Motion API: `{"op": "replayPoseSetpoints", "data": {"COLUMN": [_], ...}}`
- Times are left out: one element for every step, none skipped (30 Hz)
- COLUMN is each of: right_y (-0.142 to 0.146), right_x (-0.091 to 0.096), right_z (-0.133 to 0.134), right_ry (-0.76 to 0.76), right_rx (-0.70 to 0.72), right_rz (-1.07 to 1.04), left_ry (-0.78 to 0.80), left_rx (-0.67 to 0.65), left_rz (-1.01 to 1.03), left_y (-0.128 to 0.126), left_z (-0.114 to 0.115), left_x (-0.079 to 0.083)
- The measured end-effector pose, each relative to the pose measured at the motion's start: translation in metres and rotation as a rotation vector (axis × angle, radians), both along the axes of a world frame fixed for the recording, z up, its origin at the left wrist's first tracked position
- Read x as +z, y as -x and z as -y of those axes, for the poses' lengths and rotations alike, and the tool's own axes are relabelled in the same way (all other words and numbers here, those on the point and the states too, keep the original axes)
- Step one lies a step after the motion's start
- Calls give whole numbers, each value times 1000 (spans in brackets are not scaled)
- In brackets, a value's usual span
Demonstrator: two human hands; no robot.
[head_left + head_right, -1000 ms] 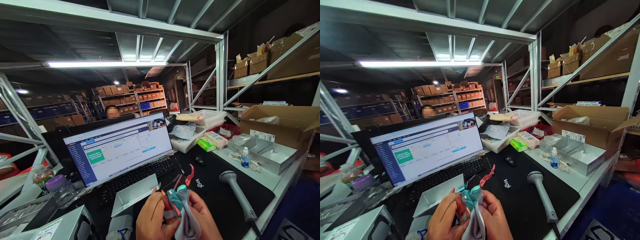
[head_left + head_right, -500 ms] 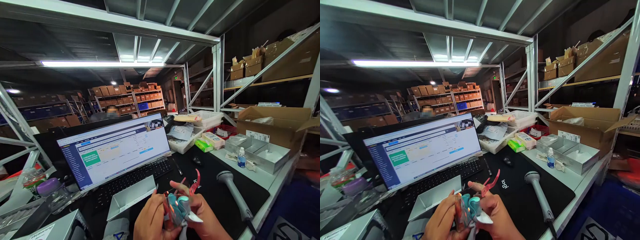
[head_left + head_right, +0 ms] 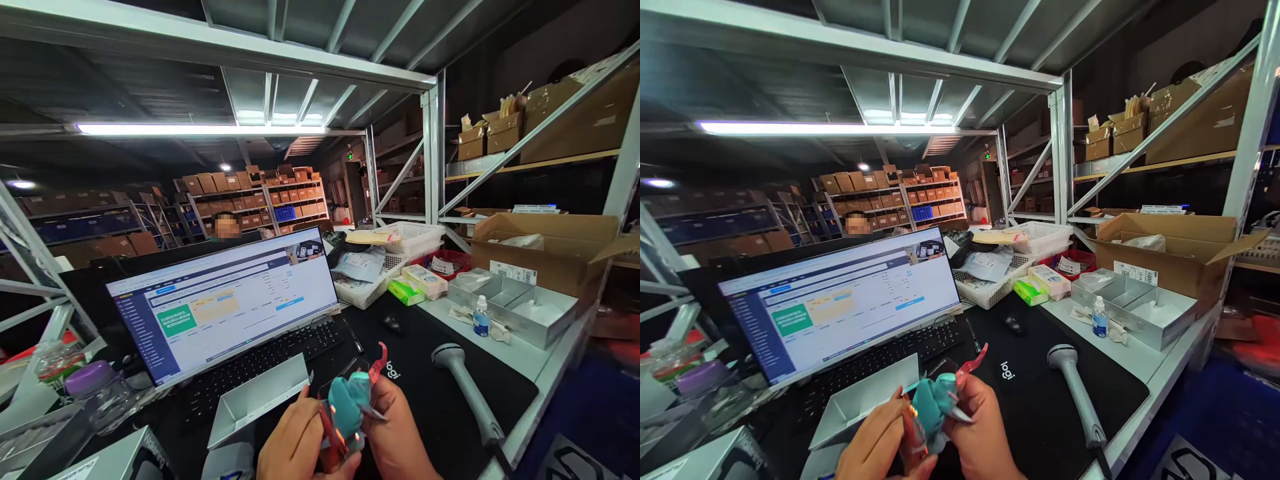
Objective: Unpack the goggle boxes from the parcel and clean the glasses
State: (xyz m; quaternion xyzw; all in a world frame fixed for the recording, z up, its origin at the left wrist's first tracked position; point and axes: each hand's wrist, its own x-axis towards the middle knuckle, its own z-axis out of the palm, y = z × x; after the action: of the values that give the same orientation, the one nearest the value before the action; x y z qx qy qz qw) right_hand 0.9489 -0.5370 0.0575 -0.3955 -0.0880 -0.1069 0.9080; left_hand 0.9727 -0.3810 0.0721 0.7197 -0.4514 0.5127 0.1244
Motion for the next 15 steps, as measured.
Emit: {"op": "replayPoseSetpoints", "data": {"right_y": [0,0,-1,-2,-3,-4,-5,-5,-5,-4,-3,-1,2,4,6], "right_x": [2,5,7,9,11,13,13,13,12,10,8,5,2,-1,-4], "right_z": [0,1,1,1,2,2,1,0,-2,-4,-6,-8,-10,-11,-10], "right_ry": [-79,-153,-213,-258,-292,-322,-353,-380,-393,-388,-358,-307,-245,-179,-117], "right_rx": [16,20,23,26,28,25,15,-2,-14,-19,-19,-17,-20,-28,-35], "right_rz": [-30,-64,-98,-129,-155,-174,-189,-200,-207,-204,-185,-154,-115,-74,-33], "left_ry": [3,7,15,21,20,16,10,10,21,48,88,132,169,195,206], "left_rx": [-1,-6,-11,-14,-20,-33,-51,-71,-88,-96,-95,-89,-84,-80,-80], "left_rz": [11,12,-2,-24,-47,-63,-75,-83,-93,-105,-117,-123,-121,-111,-101], "left_y": [1,2,3,3,4,3,3,3,3,3,4,5,6,8,9], "left_z": [1,2,3,5,6,7,8,9,9,10,11,11,12,12,13], "left_x": [0,1,1,1,2,2,1,1,0,-1,-2,-3,-4,-5,-5]}}
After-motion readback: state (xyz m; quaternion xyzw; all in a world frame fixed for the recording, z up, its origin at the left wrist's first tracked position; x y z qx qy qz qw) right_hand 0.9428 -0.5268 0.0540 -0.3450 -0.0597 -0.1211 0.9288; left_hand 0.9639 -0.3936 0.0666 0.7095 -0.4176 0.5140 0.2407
